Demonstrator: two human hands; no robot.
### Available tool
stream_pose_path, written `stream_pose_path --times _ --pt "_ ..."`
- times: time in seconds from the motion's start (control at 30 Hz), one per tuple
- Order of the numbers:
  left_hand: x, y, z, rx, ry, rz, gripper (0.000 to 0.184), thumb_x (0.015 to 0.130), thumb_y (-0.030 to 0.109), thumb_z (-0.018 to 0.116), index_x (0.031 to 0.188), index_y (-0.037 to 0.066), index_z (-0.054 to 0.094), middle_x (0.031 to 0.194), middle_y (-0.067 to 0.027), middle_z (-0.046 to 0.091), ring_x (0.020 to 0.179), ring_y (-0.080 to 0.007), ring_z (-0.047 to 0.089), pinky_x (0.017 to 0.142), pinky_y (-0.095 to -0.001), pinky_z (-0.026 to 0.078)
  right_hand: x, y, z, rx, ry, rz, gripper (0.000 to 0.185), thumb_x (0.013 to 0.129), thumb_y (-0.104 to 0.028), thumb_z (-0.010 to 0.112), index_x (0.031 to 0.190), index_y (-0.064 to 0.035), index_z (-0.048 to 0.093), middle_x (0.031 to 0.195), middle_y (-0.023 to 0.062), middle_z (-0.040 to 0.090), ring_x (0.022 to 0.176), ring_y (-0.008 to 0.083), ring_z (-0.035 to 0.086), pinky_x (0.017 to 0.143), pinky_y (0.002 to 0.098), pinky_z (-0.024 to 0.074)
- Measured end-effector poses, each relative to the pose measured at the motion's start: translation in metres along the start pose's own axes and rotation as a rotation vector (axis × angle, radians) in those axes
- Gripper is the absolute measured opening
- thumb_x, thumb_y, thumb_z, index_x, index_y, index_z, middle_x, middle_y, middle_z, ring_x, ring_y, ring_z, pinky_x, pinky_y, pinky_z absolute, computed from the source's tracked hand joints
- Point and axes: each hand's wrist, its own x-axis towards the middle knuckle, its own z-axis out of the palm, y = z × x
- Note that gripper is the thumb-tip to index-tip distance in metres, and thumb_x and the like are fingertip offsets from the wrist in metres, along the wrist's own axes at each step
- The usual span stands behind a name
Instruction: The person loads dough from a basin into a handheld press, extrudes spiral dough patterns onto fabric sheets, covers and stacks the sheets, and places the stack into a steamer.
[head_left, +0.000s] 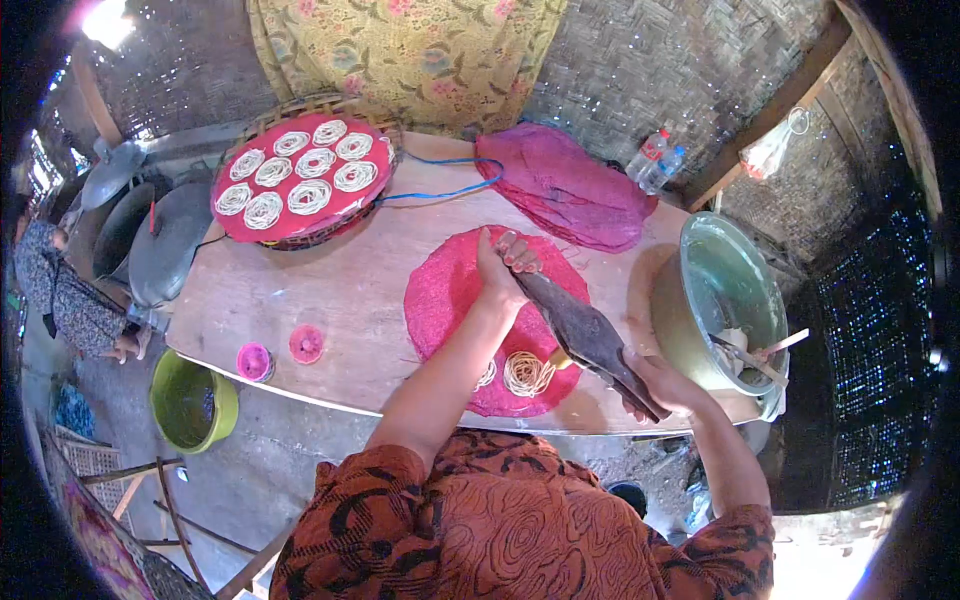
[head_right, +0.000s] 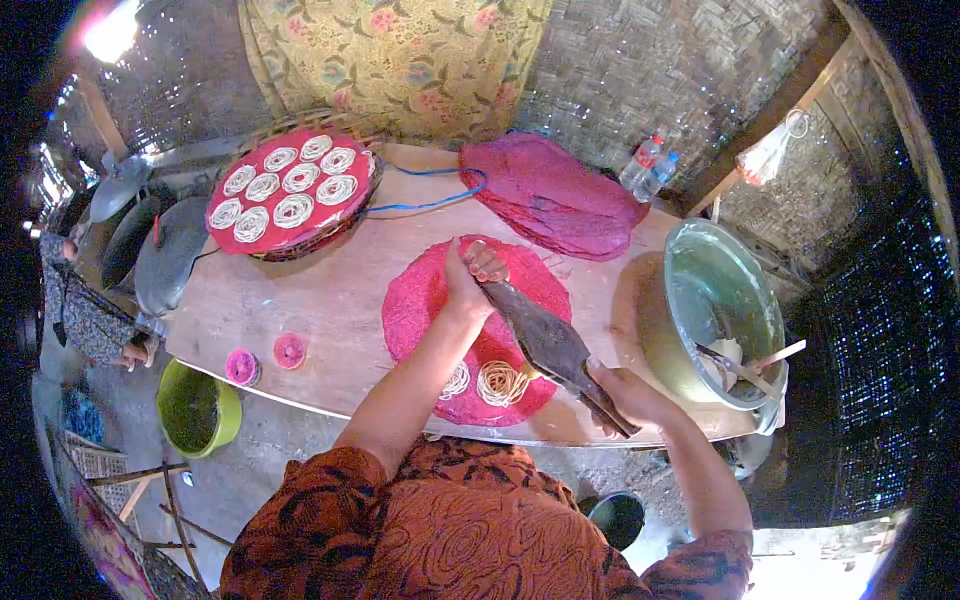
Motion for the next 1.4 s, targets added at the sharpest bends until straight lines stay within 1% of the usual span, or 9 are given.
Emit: stream_pose_path --times 0.43,0.67,0.83,0.93,1.03,1.1,1.17,1.27,1.4 --pt "0.008 0.02 -0.027 -0.199 -0.065 0.057 0.043 0.091 0.041 0.036 0.053 0.02 0.034 0.042 0.0088 0.029 0.034 -0.0064 0.03 0.041 -0.0237 0.033 0.109 0.044 0.043 1.2 -0.661 -0.478 0.06 0.085 -0.048 0.048 0.12 0.0007 0.047 0.084 0.022 0.061 0.055 0.0254 0.06 0.052 0.0374 0.0544" --pt "0.007 0.073 0.003 -0.064 -0.133 0.29 0.044 0.091 0.044 0.038 0.053 0.021 0.036 0.041 0.0086 0.033 0.032 -0.0071 0.033 0.037 -0.0235 0.033 0.124 0.014 0.057 0.264 -0.303 -0.216 0.062 0.093 -0.055 0.026 0.128 -0.0085 0.047 0.065 0.0104 0.057 0.051 0.0174 0.054 0.05 0.0315 0.0478" --pt "-0.018 0.101 0.075 -0.112 -0.239 0.226 0.046 0.092 0.044 0.036 0.053 0.02 0.036 0.041 0.0082 0.032 0.032 -0.0074 0.032 0.038 -0.0241 0.034 0.123 -0.005 0.076 -0.748 0.201 -0.799 0.05 0.094 -0.046 0.03 0.13 -0.0144 0.046 0.089 0.0125 0.06 0.084 0.0203 0.059 0.073 0.0363 0.0481" --pt "-0.032 0.118 0.111 -0.011 -0.445 0.202 0.048 0.093 0.045 0.035 0.054 0.018 0.036 0.041 0.008 0.032 0.032 -0.0081 0.033 0.039 -0.0245 0.035 0.09 -0.024 0.054 -0.069 -0.026 -0.647 0.054 0.092 -0.04 0.046 0.133 -0.0053 0.039 0.129 0.0144 0.047 0.119 0.0236 0.044 0.101 0.0389 0.0328" --pt "-0.054 0.128 0.151 0.204 -0.566 0.178 0.049 0.093 0.048 0.034 0.054 0.018 0.034 0.041 0.0077 0.033 0.033 -0.0074 0.035 0.041 -0.0239 0.036 0.022 -0.064 0.025 0.581 -0.482 -0.255 0.06 0.091 -0.042 0.049 0.133 -0.0022 0.037 0.12 0.0155 0.054 0.11 0.0208 0.05 0.095 0.0368 0.0396" --pt "-0.066 0.126 0.171 0.379 -0.607 0.286 0.05 0.091 0.055 0.03 0.065 0.015 0.047 0.054 0.0018 0.046 0.05 -0.0098 0.05 0.054 -0.0282 0.045 -0.01 -0.08 0.03 -0.157 -0.021 -0.755 0.064 0.088 -0.046 0.053 0.129 0.0013 0.041 0.104 0.0149 0.061 0.096 0.0168 0.057 0.084 0.0326 0.0456" --pt "-0.094 0.073 0.197 0.669 -0.465 0.392 0.043 0.089 0.053 0.04 0.08 0.012 0.051 0.072 -0.0031 0.052 0.068 -0.0126 0.054 0.066 -0.0305 0.046 -0.032 -0.074 0.023 -0.177 0.038 -0.72 0.063 0.087 -0.047 0.054 0.127 0.0015 0.044 0.099 0.0134 0.063 0.091 0.0156 0.058 0.079 0.0323 0.0464" --pt "-0.153 0.059 0.147 1.899 -0.279 -0.034 0.073 0.067 0.039 0.078 0.126 0.013 0.046 0.129 -0.01 0.046 0.114 -0.0233 0.048 0.1 -0.0372 0.037 -0.046 -0.062 0.023 -0.225 0.183 -0.864 0.058 0.086 -0.045 0.055 0.12 0.0018 0.051 0.092 0.0155 0.065 0.085 0.0166 0.061 0.072 0.0338 0.0468" --pt "-0.186 0.012 0.093 1.999 -0.322 -0.414 0.063 0.069 0.022 0.077 0.124 0.01 0.048 0.125 -0.009 0.051 0.115 -0.022 0.048 0.101 -0.0353 0.035 -0.039 -0.051 0.032 -0.46 0.164 -0.858 0.047 0.087 -0.038 0.055 0.116 -0.0016 0.056 0.082 0.0183 0.065 0.079 0.0251 0.065 0.069 0.0348 0.0472"
